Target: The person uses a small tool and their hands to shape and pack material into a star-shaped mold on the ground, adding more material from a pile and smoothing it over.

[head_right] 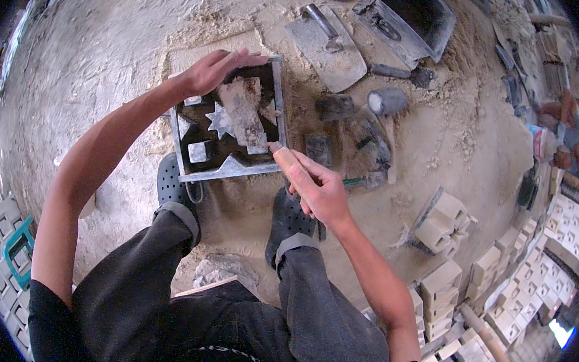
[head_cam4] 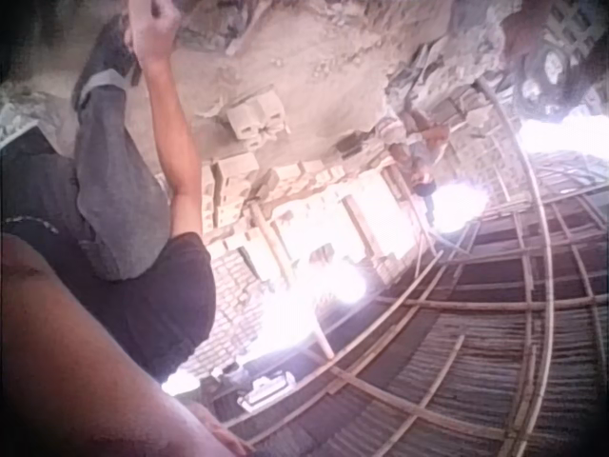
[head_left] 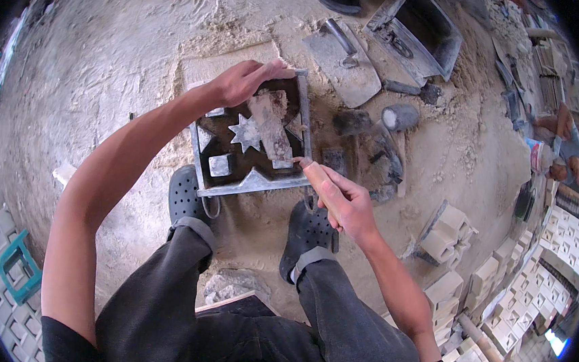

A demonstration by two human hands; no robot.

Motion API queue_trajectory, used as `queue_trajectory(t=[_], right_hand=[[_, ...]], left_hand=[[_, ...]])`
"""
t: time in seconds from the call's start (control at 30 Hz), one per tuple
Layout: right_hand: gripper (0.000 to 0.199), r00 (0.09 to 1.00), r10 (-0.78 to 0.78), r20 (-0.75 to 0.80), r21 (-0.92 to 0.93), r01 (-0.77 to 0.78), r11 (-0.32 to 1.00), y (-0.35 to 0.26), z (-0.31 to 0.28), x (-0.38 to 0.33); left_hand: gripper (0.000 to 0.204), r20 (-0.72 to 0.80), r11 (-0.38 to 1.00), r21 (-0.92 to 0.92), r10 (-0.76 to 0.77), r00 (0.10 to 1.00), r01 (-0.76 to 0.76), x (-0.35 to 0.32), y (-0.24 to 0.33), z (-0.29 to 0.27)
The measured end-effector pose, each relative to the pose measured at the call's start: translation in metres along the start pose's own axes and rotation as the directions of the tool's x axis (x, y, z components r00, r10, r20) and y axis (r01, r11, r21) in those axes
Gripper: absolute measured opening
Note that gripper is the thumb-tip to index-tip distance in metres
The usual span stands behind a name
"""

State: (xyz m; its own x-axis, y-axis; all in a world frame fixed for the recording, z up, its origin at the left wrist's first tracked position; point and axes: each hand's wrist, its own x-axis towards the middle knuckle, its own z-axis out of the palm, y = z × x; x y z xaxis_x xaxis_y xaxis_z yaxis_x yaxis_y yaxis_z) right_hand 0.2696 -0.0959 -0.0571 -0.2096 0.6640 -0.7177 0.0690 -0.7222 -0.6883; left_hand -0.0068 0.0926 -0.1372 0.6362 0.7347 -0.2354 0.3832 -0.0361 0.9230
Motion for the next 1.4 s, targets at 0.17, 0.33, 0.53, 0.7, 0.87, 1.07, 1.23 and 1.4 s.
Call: queue_trajectory(t=[0.17,0.33,0.53,0.7,0.87,1.07,1.23,1.4], right_hand=[[0.043,0.996,-0.085,0.005,-0.158,0.084,0.984,0.006,-0.012,-0.012],[0.042,0.850,-0.526,0.010,-0.484,0.464,0.742,0.024,-0.038,-0.030],[0.043,0.796,-0.563,-0.221,-0.601,0.344,0.722,0.063,-0.117,-0.060],[0.049,0.603,-0.331,-0.726,-0.470,-0.082,0.879,0.117,-0.201,-0.074],[0.056,0.164,-0.378,-0.911,-0.411,-0.430,0.804,0.197,-0.323,-0.066],[0.050,0.146,0.206,-0.968,0.134,-0.394,0.909,0.137,-0.361,0.016],[0.056,-0.055,0.161,-0.985,0.170,-0.271,0.948,0.137,-0.459,0.071],[0.050,0.178,0.091,-0.980,0.035,-0.294,0.955,0.071,-0.453,0.167]], left_hand=[[0.058,0.075,0.930,0.321,0.161,0.984,-0.177,-0.021,0.007,0.002],[0.050,0.176,0.778,0.538,0.274,0.946,-0.325,-0.009,0.012,0.014],[0.067,0.289,0.633,0.677,0.241,0.927,-0.375,-0.020,0.012,0.030],[0.075,0.309,0.580,0.727,0.201,0.929,-0.367,-0.046,0.017,0.040],[0.079,0.299,0.565,0.750,0.175,0.938,-0.344,-0.070,0.009,0.046],[0.088,0.157,0.523,0.830,0.116,0.981,-0.195,-0.088,-0.005,0.029],[0.095,0.129,0.565,0.797,0.188,0.974,-0.215,-0.070,-0.017,0.046],[0.097,0.116,0.543,0.823,0.132,0.984,-0.170,-0.082,-0.015,0.033]])
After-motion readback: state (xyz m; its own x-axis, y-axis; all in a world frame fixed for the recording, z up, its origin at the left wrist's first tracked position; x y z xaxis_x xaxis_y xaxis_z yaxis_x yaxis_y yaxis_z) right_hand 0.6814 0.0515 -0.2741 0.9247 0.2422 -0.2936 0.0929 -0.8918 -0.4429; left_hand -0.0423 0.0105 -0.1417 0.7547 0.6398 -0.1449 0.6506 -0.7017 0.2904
